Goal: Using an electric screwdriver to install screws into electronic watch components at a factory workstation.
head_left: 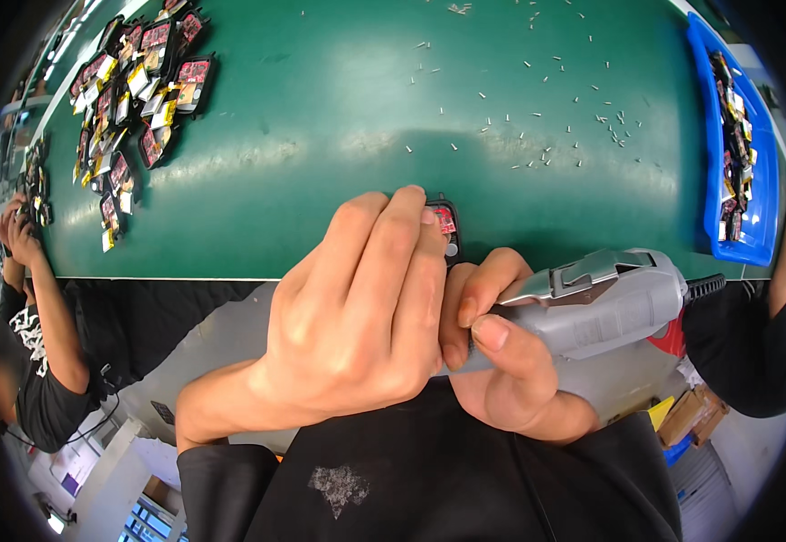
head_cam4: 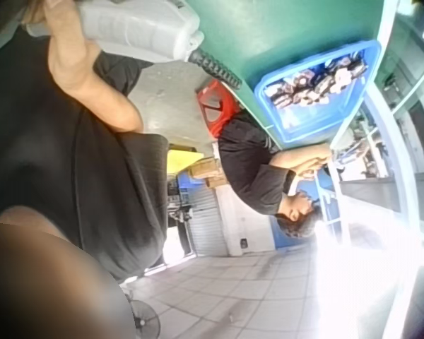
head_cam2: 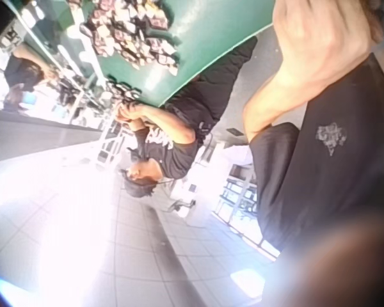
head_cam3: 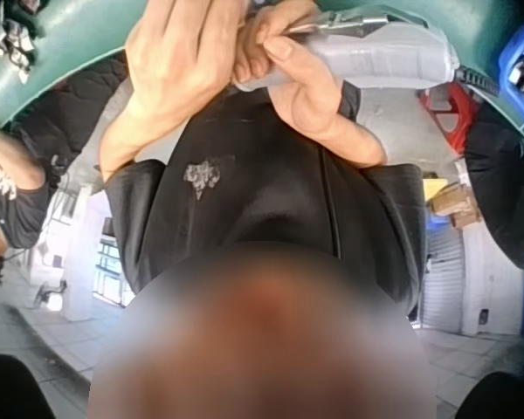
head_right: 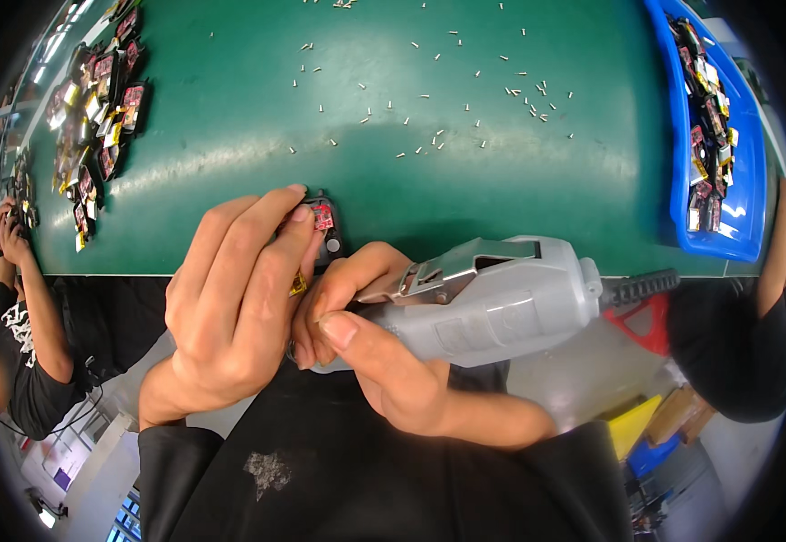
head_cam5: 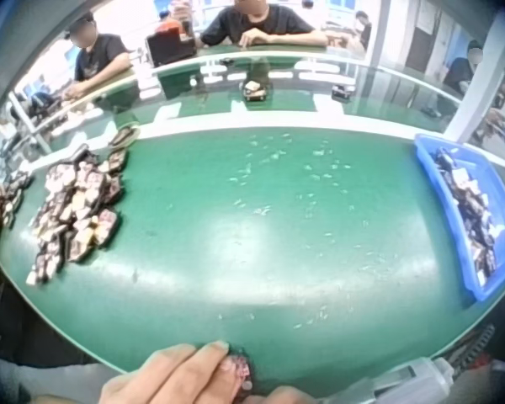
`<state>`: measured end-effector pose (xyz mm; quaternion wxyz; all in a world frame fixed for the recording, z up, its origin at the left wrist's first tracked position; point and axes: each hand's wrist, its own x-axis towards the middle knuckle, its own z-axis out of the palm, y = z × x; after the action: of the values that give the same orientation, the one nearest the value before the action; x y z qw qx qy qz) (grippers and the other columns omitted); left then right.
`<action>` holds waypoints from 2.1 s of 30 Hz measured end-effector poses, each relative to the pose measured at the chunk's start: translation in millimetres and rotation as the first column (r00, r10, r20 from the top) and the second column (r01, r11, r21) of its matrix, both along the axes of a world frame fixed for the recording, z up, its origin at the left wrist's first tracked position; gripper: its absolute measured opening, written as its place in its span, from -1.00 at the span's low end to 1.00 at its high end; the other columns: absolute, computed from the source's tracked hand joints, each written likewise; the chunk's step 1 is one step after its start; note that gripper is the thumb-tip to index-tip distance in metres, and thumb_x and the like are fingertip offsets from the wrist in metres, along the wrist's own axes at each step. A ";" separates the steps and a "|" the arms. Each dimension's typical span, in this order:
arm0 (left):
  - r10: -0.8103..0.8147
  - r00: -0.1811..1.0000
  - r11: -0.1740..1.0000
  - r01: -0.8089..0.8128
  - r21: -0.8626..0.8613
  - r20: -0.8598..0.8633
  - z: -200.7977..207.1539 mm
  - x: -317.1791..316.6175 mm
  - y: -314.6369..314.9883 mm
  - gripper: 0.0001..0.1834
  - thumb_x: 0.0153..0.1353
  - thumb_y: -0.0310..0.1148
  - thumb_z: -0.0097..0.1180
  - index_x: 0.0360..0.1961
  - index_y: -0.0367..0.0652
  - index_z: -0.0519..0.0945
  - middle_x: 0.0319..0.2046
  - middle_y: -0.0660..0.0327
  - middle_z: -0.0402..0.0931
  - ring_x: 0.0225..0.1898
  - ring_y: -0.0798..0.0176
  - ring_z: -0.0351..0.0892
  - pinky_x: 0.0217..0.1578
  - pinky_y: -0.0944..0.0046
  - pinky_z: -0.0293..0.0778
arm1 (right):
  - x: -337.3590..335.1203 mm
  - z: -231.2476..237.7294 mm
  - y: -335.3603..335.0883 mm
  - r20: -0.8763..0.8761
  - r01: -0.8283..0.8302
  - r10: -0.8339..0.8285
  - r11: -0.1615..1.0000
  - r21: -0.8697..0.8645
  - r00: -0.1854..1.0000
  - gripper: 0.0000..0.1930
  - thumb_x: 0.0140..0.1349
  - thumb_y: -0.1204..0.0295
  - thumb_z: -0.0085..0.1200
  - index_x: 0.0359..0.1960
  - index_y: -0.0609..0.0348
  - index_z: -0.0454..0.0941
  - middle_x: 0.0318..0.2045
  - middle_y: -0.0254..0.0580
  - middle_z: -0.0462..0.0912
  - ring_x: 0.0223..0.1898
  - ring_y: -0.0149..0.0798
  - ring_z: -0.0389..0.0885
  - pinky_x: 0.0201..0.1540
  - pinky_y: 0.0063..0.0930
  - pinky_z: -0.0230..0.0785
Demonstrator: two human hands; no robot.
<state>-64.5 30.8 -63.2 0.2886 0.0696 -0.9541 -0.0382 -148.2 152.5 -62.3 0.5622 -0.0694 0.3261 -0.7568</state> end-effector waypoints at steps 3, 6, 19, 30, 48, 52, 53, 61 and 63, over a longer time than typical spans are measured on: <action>0.021 0.999 1.000 -0.021 0.009 -0.032 -3.6 0.3 1.1 -0.46 -0.54 -0.45 -0.24 -0.43 -0.55 0.53 -0.38 -0.15 0.52 -0.41 0.00 0.54 -0.47 0.24 0.55 | -0.6 -2.7 1.9 -0.004 -0.005 0.005 1.000 -0.002 1.000 -0.84 0.20 0.32 -0.01 -0.33 0.11 0.33 -0.58 -0.23 0.39 -0.54 -0.37 0.35 -0.43 -0.48 0.27; 0.034 0.999 0.995 -0.035 0.090 0.014 1.5 3.0 5.4 -0.61 -0.35 -0.57 0.05 -0.36 -0.53 0.53 -0.29 -0.16 0.54 -0.37 -0.04 0.55 -0.45 0.20 0.55 | -2.2 -6.9 2.1 -0.016 -0.021 0.021 1.000 -0.015 1.000 -0.84 0.20 0.32 -0.01 -0.32 0.10 0.34 -0.58 -0.23 0.39 -0.57 -0.36 0.34 -0.44 -0.48 0.27; 0.031 0.982 0.970 -0.075 0.232 0.185 11.6 11.6 14.2 -0.48 -0.20 -0.60 0.28 -0.11 -0.56 0.51 -0.04 -0.21 0.47 -0.16 -0.11 0.52 -0.29 0.09 0.55 | -78.9 50.6 -10.0 -0.265 0.043 -0.128 0.952 -0.304 0.956 -0.85 0.18 0.39 0.03 -0.36 0.06 0.28 -0.69 -0.40 0.33 -0.70 -0.50 0.31 -0.47 -0.56 0.18; 0.027 0.987 0.979 -0.059 0.196 0.161 7.4 15.1 11.4 -0.53 -0.22 -0.60 0.23 -0.19 -0.61 0.53 -0.10 -0.23 0.51 -0.20 -0.10 0.53 -0.33 0.12 0.55 | -93.6 40.3 -39.8 -0.413 0.028 -0.159 0.952 -0.305 0.897 -0.85 0.18 0.33 -0.02 -0.36 0.10 0.31 -0.65 -0.39 0.32 -0.63 -0.49 0.29 -0.43 -0.58 0.12; 0.013 0.995 0.980 -0.031 0.194 0.097 -1.6 14.3 13.1 -0.54 -0.16 -0.58 0.22 -0.17 -0.63 0.49 -0.10 -0.27 0.48 -0.21 -0.13 0.50 -0.36 0.10 0.54 | -104.6 51.5 -61.0 -0.651 -0.455 0.249 0.875 -0.167 0.717 -0.79 0.34 0.22 -0.11 -0.40 -0.01 0.27 -0.63 -0.44 0.31 -0.65 -0.51 0.26 -0.42 -0.55 0.10; 0.025 0.996 0.964 -0.046 0.263 0.083 -1.7 16.1 16.1 -0.44 -0.26 -0.61 0.24 -0.11 -0.61 0.46 -0.07 -0.27 0.46 -0.19 -0.13 0.48 -0.30 0.06 0.52 | -100.7 56.2 -64.1 -0.666 -0.510 0.303 0.849 -0.136 0.682 -0.78 0.35 0.20 -0.11 -0.39 -0.01 0.27 -0.64 -0.45 0.30 -0.66 -0.52 0.24 -0.45 -0.57 0.10; 0.020 0.996 0.960 -0.043 0.277 0.086 -1.8 16.6 16.8 -0.42 -0.28 -0.61 0.25 -0.10 -0.61 0.46 -0.06 -0.27 0.46 -0.19 -0.13 0.48 -0.29 0.05 0.51 | -99.2 56.9 -64.8 -0.665 -0.520 0.318 0.845 -0.124 0.676 -0.78 0.35 0.19 -0.10 -0.39 0.00 0.27 -0.64 -0.45 0.30 -0.67 -0.52 0.23 -0.46 -0.58 0.10; 0.006 0.998 0.966 -0.023 0.258 0.066 -6.4 24.0 4.3 -0.60 -0.11 -0.63 0.16 -0.16 -0.59 0.50 -0.07 -0.19 0.46 -0.10 -0.10 0.46 -0.26 0.16 0.56 | -94.7 45.2 -79.7 -0.726 -0.572 0.273 0.796 -0.197 0.631 -0.77 0.30 0.22 -0.12 -0.44 0.05 0.29 -0.70 -0.44 0.27 -0.72 -0.50 0.16 -0.52 -0.58 0.08; 0.002 0.998 0.938 -0.026 0.347 0.068 -3.4 25.4 1.9 -0.51 -0.17 -0.63 0.22 -0.09 -0.49 0.50 0.01 -0.13 0.43 -0.10 -0.10 0.46 -0.19 0.10 0.51 | -91.4 42.1 -77.4 -0.723 -0.524 0.203 0.814 -0.250 0.660 -0.80 0.27 0.26 -0.11 -0.44 0.06 0.30 -0.71 -0.44 0.26 -0.73 -0.49 0.15 -0.52 -0.56 0.08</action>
<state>-39.0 32.7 -66.7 0.2401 0.1275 -0.9410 -0.2017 -239.6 75.1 -20.2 0.5202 -0.5250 0.3042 -0.6010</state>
